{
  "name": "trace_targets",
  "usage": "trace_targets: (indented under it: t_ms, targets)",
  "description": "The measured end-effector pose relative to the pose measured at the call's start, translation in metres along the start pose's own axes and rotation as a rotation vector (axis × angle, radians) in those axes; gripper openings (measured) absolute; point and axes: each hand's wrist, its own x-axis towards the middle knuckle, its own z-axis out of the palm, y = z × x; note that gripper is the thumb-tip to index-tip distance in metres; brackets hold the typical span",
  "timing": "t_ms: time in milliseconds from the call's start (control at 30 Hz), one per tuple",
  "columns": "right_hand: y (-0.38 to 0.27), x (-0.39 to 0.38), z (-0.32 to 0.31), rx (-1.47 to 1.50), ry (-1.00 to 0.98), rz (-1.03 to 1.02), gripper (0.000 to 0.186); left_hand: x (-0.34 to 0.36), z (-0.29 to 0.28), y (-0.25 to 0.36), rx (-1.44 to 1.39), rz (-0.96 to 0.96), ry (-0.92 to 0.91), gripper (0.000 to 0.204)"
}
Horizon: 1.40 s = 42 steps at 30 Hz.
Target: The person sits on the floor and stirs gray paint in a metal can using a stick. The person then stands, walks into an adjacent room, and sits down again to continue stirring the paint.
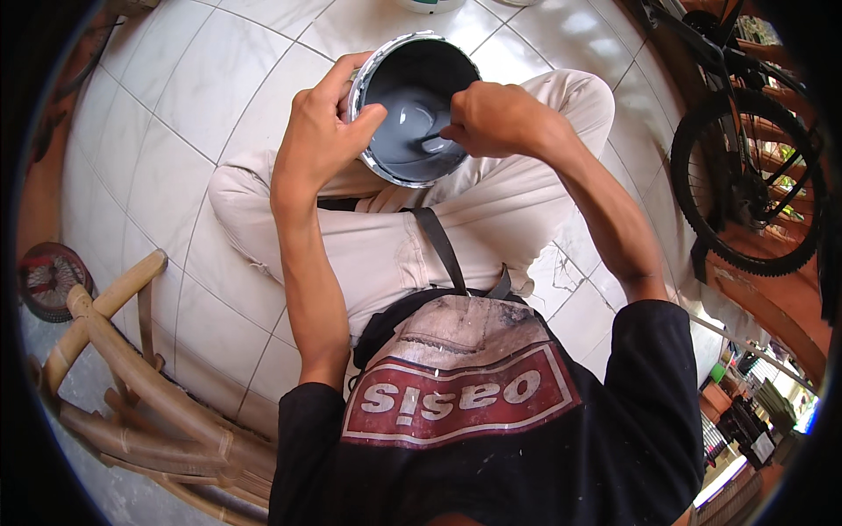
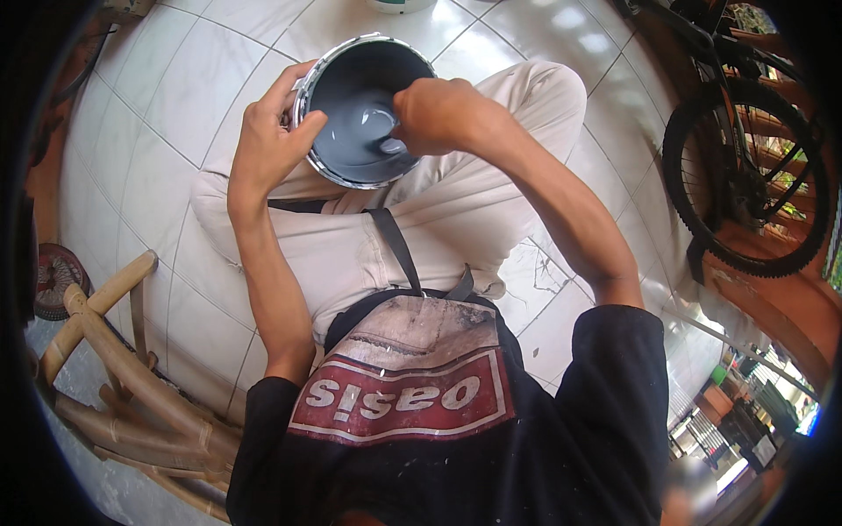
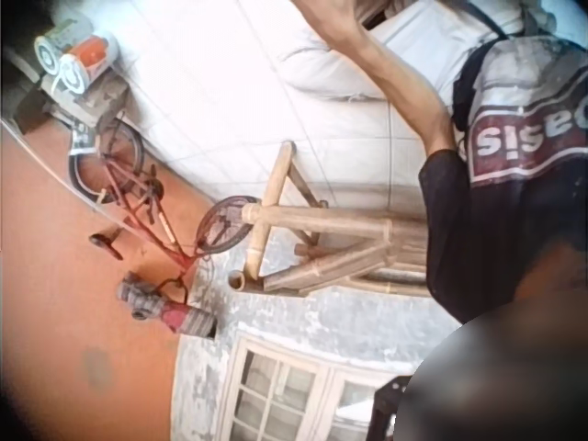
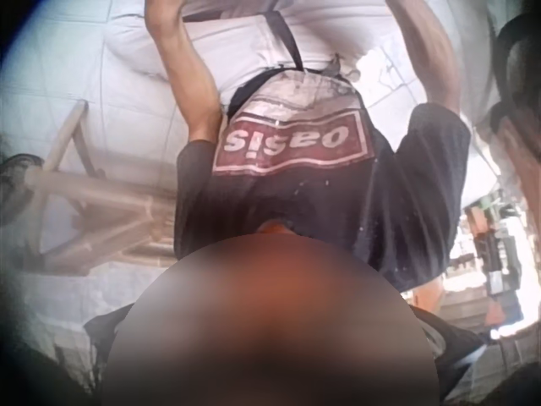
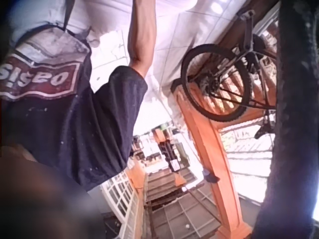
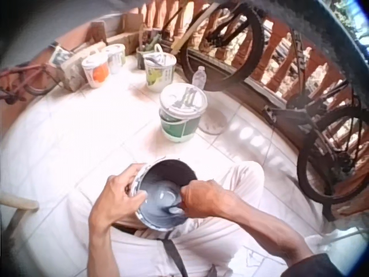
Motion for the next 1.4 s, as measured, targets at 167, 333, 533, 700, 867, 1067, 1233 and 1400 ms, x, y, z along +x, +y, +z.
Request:
trace_targets:
  t_ms: [167, 333, 533, 700, 867, 1067, 1233, 1400]
  targets:
    - [-0.009, -0.001, 0.006, -0.136, 0.137, 0.017, 0.018, 0.001, 0.006, -0.005, -0.059, 0.05, 0.071, 0.053]
    - [0.006, 0.002, 0.011, -0.06, 0.326, 0.138, 0.035, 0.0, 0.007, -0.007, -0.078, 0.073, 0.074, 0.053]
    - [0.005, 0.002, 0.002, -0.07, 0.368, 0.156, 0.031, -0.001, 0.005, -0.003, -0.071, 0.038, 0.07, 0.054]
    - [0.014, 0.008, -0.018, 0.113, 0.205, 0.132, 0.033, -0.002, 0.004, -0.006, -0.081, 0.042, 0.077, 0.054]
    - [0.009, 0.004, -0.013, 0.085, 0.175, 0.042, 0.035, 0.003, 0.003, -0.007, -0.069, 0.066, 0.065, 0.053]
    - [0.01, 0.001, -0.017, 0.096, 0.148, 0.029, 0.035, 0.0, 0.002, -0.004, -0.045, 0.04, 0.049, 0.055]
    - [0.004, 0.004, 0.009, -0.032, 0.131, 0.017, 0.033, 0.001, -0.001, 0.004, -0.01, -0.005, -0.038, 0.058]
    - [0.009, 0.003, 0.002, -0.032, 0.345, 0.199, 0.034, 0.0, 0.003, -0.005, -0.035, 0.041, 0.04, 0.055]
